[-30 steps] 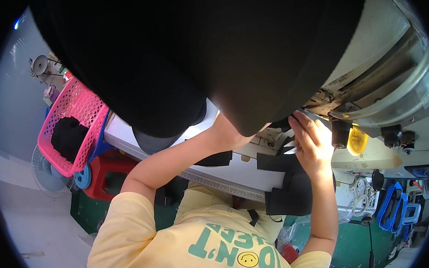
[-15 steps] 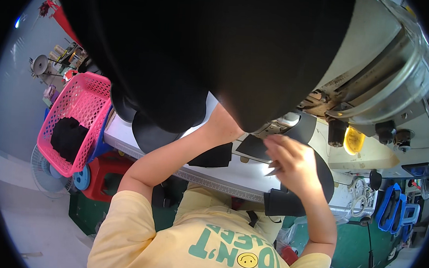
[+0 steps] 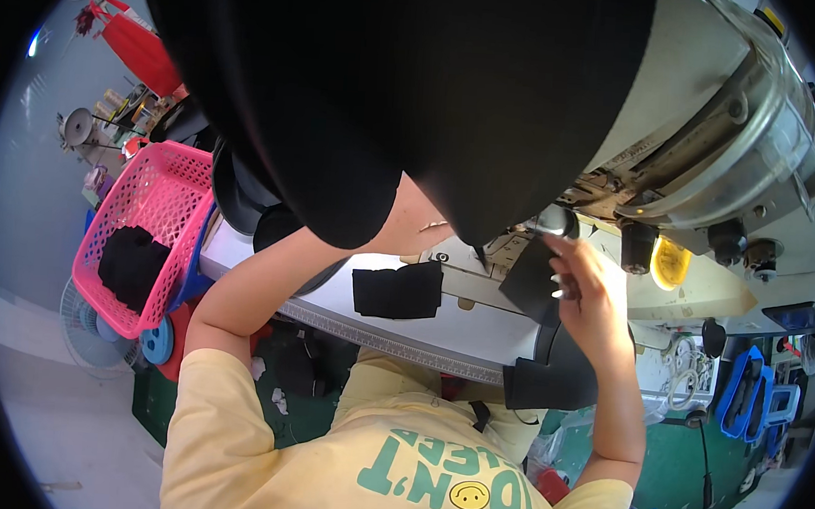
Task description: The person stitches fabric pieces together using a sewing machine, trims them with snips, and retrieves additional fabric pieces from a basket to sew.
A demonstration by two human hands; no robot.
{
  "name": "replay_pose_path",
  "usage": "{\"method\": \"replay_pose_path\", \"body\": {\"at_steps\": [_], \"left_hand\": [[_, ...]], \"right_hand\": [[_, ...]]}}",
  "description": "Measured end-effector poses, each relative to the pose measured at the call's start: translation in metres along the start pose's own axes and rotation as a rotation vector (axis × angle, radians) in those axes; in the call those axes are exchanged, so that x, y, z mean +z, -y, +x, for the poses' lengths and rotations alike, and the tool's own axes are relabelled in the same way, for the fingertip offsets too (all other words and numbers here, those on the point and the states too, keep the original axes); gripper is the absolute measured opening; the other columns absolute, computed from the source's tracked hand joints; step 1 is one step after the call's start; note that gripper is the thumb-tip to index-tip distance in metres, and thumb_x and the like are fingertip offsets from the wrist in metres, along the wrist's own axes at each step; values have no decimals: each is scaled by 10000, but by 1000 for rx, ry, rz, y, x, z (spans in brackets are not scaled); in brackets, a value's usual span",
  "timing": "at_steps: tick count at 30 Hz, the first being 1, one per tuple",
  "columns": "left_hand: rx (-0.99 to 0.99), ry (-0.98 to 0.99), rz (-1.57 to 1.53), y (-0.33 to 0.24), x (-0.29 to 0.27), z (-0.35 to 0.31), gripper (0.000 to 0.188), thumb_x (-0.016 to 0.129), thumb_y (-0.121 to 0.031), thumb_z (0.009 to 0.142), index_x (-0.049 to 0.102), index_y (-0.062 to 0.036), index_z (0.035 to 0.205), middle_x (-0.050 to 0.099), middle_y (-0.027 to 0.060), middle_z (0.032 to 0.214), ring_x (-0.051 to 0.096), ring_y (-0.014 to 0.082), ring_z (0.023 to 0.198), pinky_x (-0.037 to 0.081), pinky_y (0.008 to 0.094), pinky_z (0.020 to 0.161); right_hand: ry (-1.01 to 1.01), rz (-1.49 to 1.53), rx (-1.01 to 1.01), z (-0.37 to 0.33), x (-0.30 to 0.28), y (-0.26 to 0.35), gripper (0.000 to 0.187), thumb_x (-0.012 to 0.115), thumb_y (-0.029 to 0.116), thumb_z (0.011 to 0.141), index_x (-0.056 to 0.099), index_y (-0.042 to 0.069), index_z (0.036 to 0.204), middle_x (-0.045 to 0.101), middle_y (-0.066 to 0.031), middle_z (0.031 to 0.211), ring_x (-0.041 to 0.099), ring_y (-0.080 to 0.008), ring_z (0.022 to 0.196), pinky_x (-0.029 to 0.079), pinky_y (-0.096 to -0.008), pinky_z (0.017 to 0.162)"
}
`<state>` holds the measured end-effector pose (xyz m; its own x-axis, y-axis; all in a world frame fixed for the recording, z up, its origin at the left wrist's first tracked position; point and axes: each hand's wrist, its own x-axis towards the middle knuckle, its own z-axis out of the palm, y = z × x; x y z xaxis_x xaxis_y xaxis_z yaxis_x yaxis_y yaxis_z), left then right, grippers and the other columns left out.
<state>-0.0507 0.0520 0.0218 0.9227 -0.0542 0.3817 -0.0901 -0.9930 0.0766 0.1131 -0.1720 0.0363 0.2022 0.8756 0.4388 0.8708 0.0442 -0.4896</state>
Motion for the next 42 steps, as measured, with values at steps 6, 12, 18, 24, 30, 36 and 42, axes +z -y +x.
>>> {"method": "replay_pose_path", "body": {"at_steps": [6,12,18,24,30,36,42], "left_hand": [[-104,77,-653,7,-6,17,91,676,-141,788,656,-80,852,579,18,784,560,158,744,439,283,672],[-477,108,-660,-2,23,49,302,730,-302,775,643,-59,933,662,24,894,556,103,753,418,259,678],[-664,64,-935,0,27,46,378,741,-303,760,665,-98,1068,677,30,927,586,114,833,435,237,772],[-697,105,-862,-16,-8,56,397,739,-326,761,664,-92,1072,682,31,951,602,125,869,444,246,795],[-909,241,-763,-11,-7,60,506,762,-438,715,673,-108,1089,685,50,1015,608,143,927,427,236,850],[-872,241,-740,-6,-8,57,480,745,-444,736,677,-125,1088,686,45,1026,605,146,948,426,240,860],[-676,179,-768,3,4,56,361,683,-353,812,672,-117,1086,685,31,1034,603,140,950,430,253,858]], "right_hand": [[-20,56,77,16,5,-13,355,550,-104,696,558,69,1007,641,-84,834,669,-225,781,530,-305,661],[-100,-194,-152,14,11,-24,384,712,58,700,583,79,1061,638,-113,970,654,-249,831,520,-334,687],[-167,-378,-287,-10,23,-21,549,790,245,612,640,36,1096,550,-160,1260,640,-193,676,514,-289,568],[-393,-463,-421,-6,28,-24,424,654,-28,594,683,3,1015,620,-141,1181,594,-144,562,478,-247,495],[-385,-519,-461,-1,30,-26,449,638,45,569,690,10,1014,632,-140,1162,558,-119,529,461,-238,478],[-351,-490,-471,-4,22,-25,468,614,83,556,693,17,1013,646,-128,1138,571,-111,551,466,-243,482],[-350,-481,-493,-1,22,-24,456,615,88,567,695,26,1012,650,-122,1131,570,-107,553,470,-249,489]]}}
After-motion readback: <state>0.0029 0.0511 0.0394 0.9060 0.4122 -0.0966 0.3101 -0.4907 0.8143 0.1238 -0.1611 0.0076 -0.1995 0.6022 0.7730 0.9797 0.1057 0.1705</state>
